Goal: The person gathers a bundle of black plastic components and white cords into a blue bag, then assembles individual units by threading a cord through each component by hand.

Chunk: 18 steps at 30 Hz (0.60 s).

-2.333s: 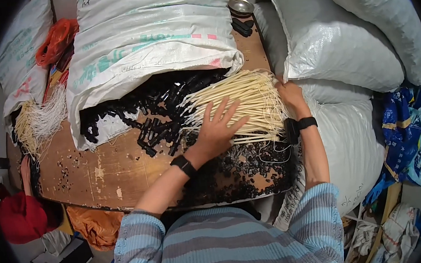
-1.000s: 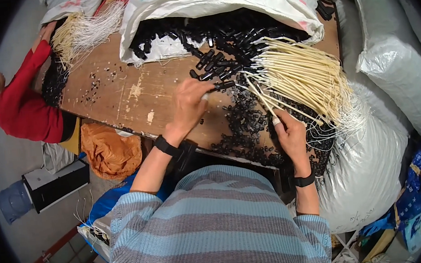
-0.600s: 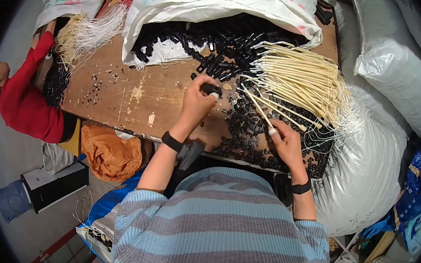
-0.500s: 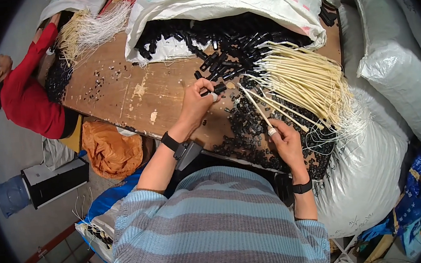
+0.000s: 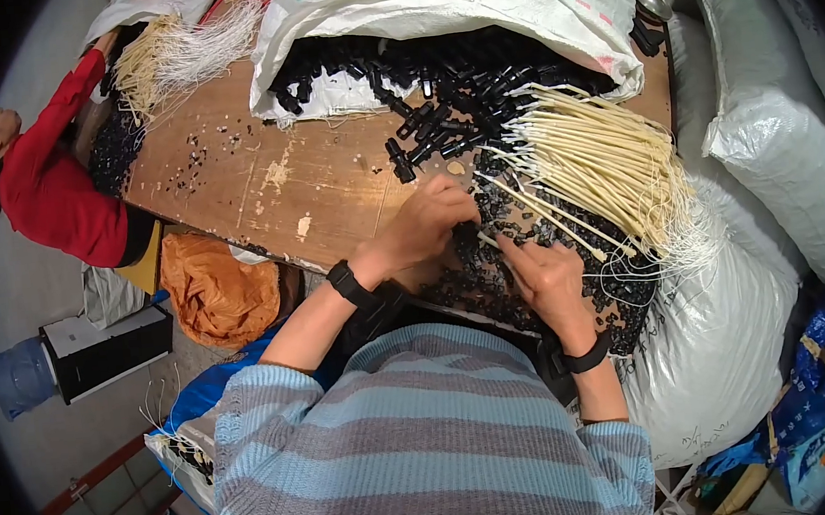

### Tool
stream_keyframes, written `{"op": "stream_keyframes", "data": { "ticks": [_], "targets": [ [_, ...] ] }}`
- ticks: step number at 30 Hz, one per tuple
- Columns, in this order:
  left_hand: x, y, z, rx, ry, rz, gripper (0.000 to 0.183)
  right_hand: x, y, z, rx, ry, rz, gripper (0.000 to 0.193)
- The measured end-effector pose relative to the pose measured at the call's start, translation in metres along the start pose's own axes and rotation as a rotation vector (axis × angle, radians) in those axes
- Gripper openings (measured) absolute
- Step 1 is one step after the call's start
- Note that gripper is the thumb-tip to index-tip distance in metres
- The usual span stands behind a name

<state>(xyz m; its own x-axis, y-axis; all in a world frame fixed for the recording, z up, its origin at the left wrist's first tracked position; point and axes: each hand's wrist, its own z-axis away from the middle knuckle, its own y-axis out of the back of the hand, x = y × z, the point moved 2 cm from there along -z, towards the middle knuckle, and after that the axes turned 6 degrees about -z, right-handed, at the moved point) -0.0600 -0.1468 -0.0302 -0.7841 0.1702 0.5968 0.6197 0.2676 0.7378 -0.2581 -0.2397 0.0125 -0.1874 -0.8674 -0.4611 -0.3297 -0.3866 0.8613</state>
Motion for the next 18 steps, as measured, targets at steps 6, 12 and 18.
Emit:
{"op": "stream_keyframes", "data": {
  "ticks": [6, 12, 18],
  "targets": [
    [0.007, 0.017, 0.003, 0.109, 0.054, -0.254, 0.035, 0.019, 0.024, 0.006, -0.025, -0.399, 0.095, 0.041],
    [0.051, 0.008, -0.009, -0.03, -0.017, -0.276, 0.032, 0.01, -0.005, -0.013, 0.154, -0.343, -0.289, 0.011],
    [-0.007, 0.027, 0.014, -0.017, 0.783, -0.088, 0.015, 0.025, 0.015, -0.003, 0.101, -0.373, -1.311, 0.012]
  ]
}}
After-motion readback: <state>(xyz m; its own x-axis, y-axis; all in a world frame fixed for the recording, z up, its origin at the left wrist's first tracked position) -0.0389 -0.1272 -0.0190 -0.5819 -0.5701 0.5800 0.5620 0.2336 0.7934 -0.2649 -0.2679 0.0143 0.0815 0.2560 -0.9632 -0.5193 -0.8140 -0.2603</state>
